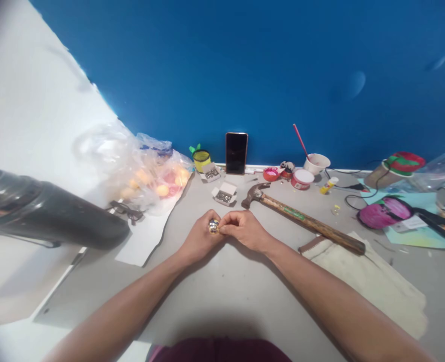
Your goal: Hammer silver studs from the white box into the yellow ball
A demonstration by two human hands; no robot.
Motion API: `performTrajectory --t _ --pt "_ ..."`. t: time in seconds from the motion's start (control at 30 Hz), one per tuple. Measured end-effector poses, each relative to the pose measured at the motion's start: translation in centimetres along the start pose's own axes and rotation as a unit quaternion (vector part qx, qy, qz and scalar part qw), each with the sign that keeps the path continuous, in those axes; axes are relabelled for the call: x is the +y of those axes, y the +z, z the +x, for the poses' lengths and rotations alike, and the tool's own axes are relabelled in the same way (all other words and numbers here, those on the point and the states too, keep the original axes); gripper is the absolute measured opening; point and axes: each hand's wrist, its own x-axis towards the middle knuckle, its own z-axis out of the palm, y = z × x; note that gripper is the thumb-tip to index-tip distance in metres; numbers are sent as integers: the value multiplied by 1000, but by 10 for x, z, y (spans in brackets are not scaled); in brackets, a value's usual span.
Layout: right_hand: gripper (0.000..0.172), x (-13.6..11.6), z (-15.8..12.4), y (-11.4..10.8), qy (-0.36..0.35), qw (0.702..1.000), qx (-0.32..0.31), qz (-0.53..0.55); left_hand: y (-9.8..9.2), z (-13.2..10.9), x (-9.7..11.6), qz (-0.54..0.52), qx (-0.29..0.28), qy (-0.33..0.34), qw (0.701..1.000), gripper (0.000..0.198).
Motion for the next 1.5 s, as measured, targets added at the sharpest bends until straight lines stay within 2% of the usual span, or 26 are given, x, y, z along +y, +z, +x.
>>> performTrajectory --t 0.17,0.43,0.57,0.73,0.8,0.87,0.93,0.97,1.07,1.13,1.17,1.23,1.37,1.5 --pt "8 -2 -5 7 -56 996 30 -70 2 -2 1 -10 17 -6 1000 20" --pt "10 3 -8 14 -143 972 71 -169 5 -4 3 -26 46 -8 999 22" --pt "10 3 -7 17 -136 972 86 -170 8 -4 1 -22 63 -6 998 22" --pt "10 -3 -8 17 -105 985 60 -124 9 -3 1 -43 76 -8 996 22" --pt "11 -7 -6 9 -98 986 61 -117 8 -2 2 -71 73 -9 995 22" --pt "14 -12 -3 -8 -86 981 87 -149 7 -2 2 -113 61 -11 992 24" --pt "17 -15 1 -32 -59 958 135 -244 6 -1 2 -162 44 -20 986 27" --pt "16 -17 3 -46 -44 933 157 -321 5 -1 2 -186 38 -27 981 29" --pt "23 -20 6 -85 17 808 180 -561 3 1 1 -235 32 -52 970 33" --pt "28 -20 7 -101 90 754 149 -633 1 2 0 -243 35 -56 968 35" --pt "28 -20 8 -106 124 743 130 -644 -1 3 -1 -242 38 -56 968 35" --pt "25 -17 9 -110 158 743 103 -642 -2 5 -2 -242 49 -53 968 37" --pt "20 -9 10 -112 97 753 115 -641 -4 8 -5 -257 56 -61 963 43" --pt "19 -12 5 -110 17 737 199 -646 -3 11 -8 -308 15 -90 947 41"
